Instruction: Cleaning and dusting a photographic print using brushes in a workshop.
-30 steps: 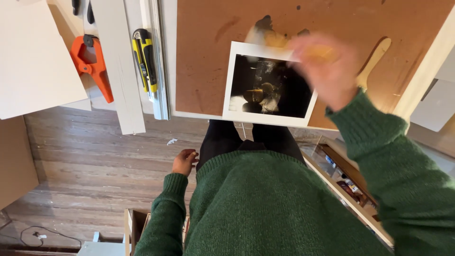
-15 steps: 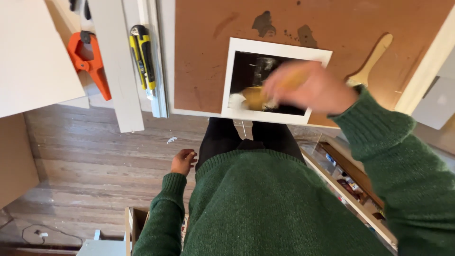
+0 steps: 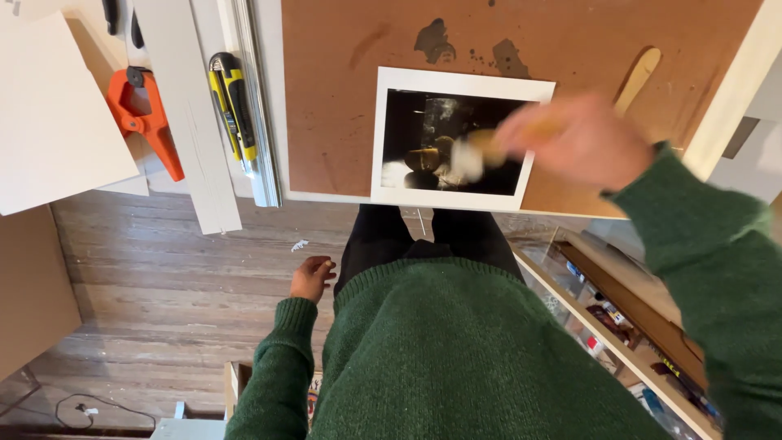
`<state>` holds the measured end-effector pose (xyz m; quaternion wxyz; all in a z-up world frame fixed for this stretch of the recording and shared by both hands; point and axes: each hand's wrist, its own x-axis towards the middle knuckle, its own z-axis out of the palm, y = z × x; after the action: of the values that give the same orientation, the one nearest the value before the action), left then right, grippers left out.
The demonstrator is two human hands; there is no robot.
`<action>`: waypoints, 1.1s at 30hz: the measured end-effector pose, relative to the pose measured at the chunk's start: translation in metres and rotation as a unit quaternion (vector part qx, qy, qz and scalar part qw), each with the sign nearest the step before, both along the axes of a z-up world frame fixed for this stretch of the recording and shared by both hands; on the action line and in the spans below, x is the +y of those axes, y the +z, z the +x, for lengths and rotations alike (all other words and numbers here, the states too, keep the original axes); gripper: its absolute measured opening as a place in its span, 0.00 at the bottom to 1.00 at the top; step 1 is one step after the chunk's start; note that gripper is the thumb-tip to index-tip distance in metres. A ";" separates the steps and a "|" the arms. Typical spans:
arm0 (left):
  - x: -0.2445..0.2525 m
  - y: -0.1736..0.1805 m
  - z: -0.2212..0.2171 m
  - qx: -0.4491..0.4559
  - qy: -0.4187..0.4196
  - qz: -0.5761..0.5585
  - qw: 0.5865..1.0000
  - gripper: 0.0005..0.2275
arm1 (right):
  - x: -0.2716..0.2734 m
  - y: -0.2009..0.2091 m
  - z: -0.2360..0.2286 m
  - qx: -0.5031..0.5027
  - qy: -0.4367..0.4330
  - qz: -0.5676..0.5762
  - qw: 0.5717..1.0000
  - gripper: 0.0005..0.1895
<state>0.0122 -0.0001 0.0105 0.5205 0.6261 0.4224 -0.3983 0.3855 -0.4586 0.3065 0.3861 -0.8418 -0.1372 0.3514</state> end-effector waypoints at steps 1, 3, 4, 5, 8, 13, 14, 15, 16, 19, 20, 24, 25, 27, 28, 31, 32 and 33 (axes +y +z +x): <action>-0.001 0.000 0.003 -0.008 -0.003 0.000 1.000 0.14 | -0.006 0.005 0.006 -0.131 -0.042 -0.005 0.991 0.08; -0.001 0.002 0.003 -0.009 -0.006 0.004 1.000 0.14 | -0.013 0.014 0.007 -0.232 -0.041 -0.016 0.972 0.07; -0.001 0.004 0.002 -0.008 -0.009 0.008 1.000 0.14 | -0.016 0.019 0.007 -0.330 -0.038 -0.026 0.943 0.06; -0.003 0.002 0.003 -0.008 -0.011 0.007 1.000 0.14 | -0.019 0.008 -0.004 -0.330 -0.040 -0.027 0.943 0.06; -0.010 -0.004 0.006 -0.011 -0.006 0.007 1.000 0.14 | -0.017 -0.010 -0.041 -0.309 0.102 -0.038 0.945 0.09; -0.020 0.001 0.001 -0.013 -0.003 -0.005 1.000 0.14 | -0.001 0.003 -0.094 -0.051 0.137 0.093 0.985 0.08; -0.023 0.000 0.001 -0.012 -0.004 -0.006 1.000 0.14 | -0.013 -0.005 -0.088 -0.051 0.136 0.092 0.985 0.08; -0.025 -0.001 0.001 -0.008 -0.005 0.001 1.000 0.14 | -0.025 -0.014 -0.082 -0.074 0.115 0.086 0.987 0.07; -0.027 -0.003 0.002 -0.004 -0.005 0.008 1.000 0.14 | -0.037 -0.023 -0.077 -0.096 0.094 0.079 0.988 0.06; -0.033 0.001 0.004 -0.007 -0.017 0.004 1.000 0.14 | -0.048 -0.006 -0.029 -0.217 -0.046 0.004 0.975 0.06; -0.036 0.005 0.003 -0.005 -0.018 0.004 1.000 0.14 | -0.050 -0.004 -0.029 -0.215 -0.046 0.005 0.976 0.06; -0.041 0.012 0.011 -0.010 -0.016 0.014 1.000 0.14 | -0.060 -0.008 -0.051 -0.322 0.106 0.004 0.941 0.08; -0.043 0.015 0.010 -0.002 -0.019 0.017 1.000 0.14 | -0.062 -0.012 -0.065 -0.390 0.239 0.000 0.889 0.11; -0.044 0.018 0.008 -0.001 -0.020 0.013 1.000 0.14 | -0.053 0.009 -0.074 -0.153 0.207 0.028 0.966 0.11; -0.046 0.019 0.007 -0.001 -0.020 0.008 1.000 0.14 | -0.049 0.020 -0.078 0.095 0.164 0.052 0.980 0.11; -0.054 0.022 0.011 0.011 -0.035 0.030 0.999 0.14 | -0.082 -0.008 -0.061 -0.088 0.059 0.133 0.985 0.10; -0.057 0.021 0.010 0.012 -0.036 0.030 0.999 0.14 | -0.082 -0.002 -0.048 -0.088 0.059 0.133 0.985 0.10; -0.061 0.021 0.009 0.009 -0.029 0.027 0.999 0.14 | -0.081 0.005 -0.036 -0.147 -0.006 0.023 0.989 0.10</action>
<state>0.0211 -0.0606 0.0316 0.4879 0.6480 0.4194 -0.4076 0.3497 -0.5394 0.3118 0.3835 -0.8758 -0.1952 0.2185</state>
